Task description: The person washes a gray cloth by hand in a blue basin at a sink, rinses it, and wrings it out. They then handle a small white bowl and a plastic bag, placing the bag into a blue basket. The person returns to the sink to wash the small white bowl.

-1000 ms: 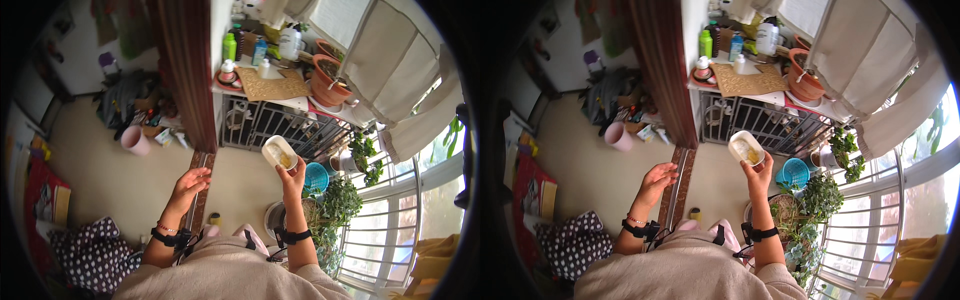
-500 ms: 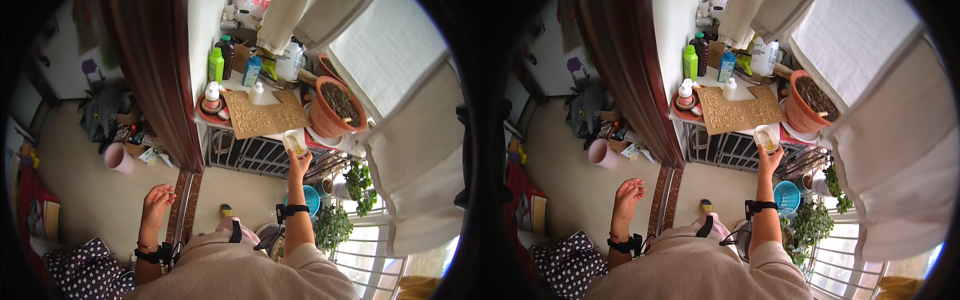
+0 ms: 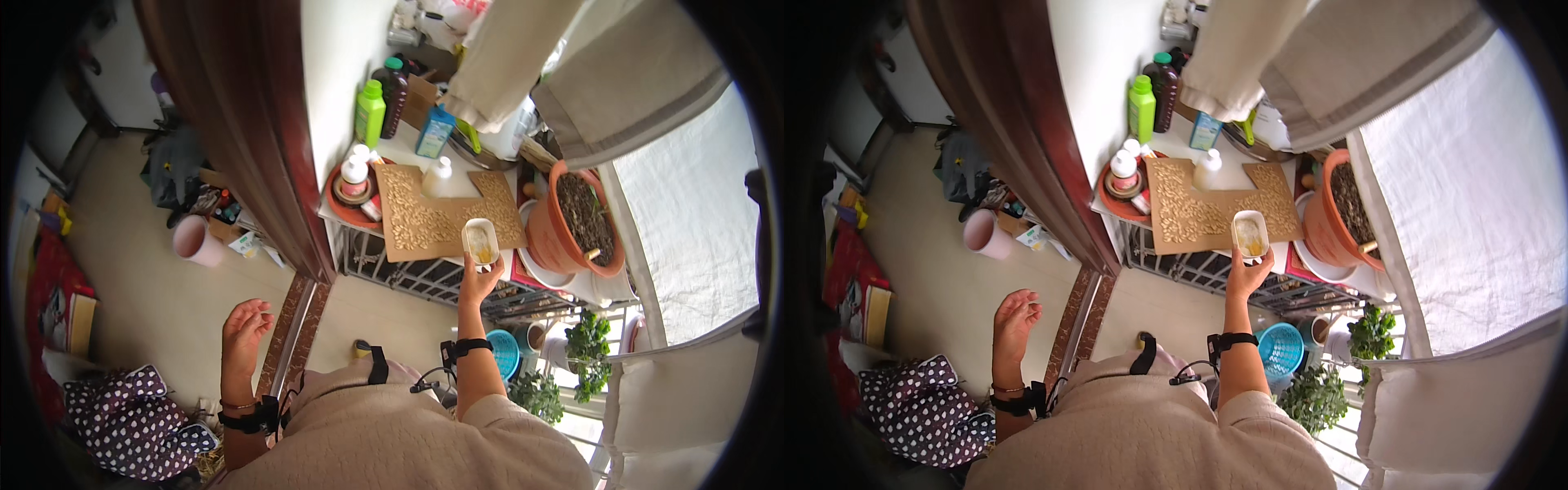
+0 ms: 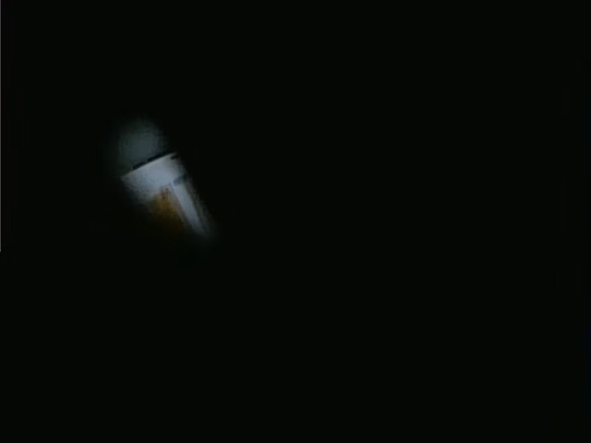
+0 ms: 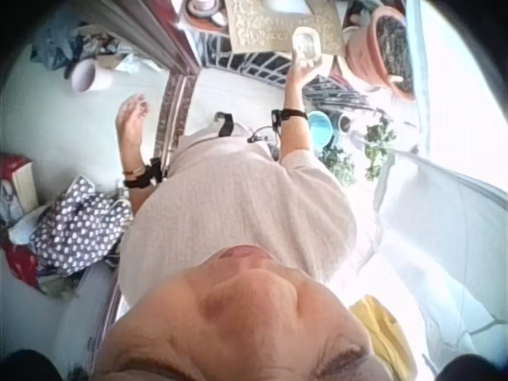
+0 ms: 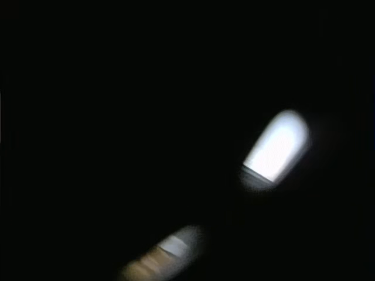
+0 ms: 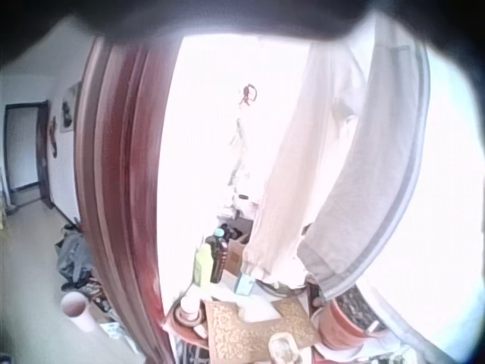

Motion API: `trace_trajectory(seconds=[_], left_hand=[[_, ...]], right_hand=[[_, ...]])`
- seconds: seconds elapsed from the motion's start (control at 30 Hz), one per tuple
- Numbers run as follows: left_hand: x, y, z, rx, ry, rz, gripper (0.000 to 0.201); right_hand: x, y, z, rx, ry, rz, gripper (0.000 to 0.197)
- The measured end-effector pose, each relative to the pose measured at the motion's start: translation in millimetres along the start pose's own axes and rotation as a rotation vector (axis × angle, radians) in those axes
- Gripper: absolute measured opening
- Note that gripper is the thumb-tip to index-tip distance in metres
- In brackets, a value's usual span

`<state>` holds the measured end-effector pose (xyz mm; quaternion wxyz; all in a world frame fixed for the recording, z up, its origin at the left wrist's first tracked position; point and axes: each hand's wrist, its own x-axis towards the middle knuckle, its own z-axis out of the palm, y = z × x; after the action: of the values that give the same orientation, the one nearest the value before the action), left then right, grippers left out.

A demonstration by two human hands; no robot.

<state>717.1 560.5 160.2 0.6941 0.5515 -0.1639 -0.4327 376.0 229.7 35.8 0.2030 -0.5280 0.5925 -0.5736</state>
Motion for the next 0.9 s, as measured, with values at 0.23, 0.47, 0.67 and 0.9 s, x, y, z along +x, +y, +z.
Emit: trace_trajectory(seconds=[0.23, 0.47, 0.67, 0.9], left_hand=[[14.9, -10.4, 15.4, 0.029, -0.075, -0.053, 0.025], [22.7, -17.5, 30.1, 0.055, -0.115, -0.067, 0.025], [26.8, -17.4, 40.1, 0.061, -0.101, -0.081, 0.024], [24.4, -13.8, 42.5, 0.049, -0.047, -0.076, 0.021]], right_hand=[[7.6, 44.2, -74.4, -0.06, 0.266, 0.067, 0.073], [29.4, 70.4, -109.4, 0.043, 0.184, 0.151, 0.078], [19.0, 76.1, -74.2, -0.168, 0.26, 0.163, 0.083], [16.4, 76.0, -57.8, -0.365, 0.225, 0.137, 0.095]])
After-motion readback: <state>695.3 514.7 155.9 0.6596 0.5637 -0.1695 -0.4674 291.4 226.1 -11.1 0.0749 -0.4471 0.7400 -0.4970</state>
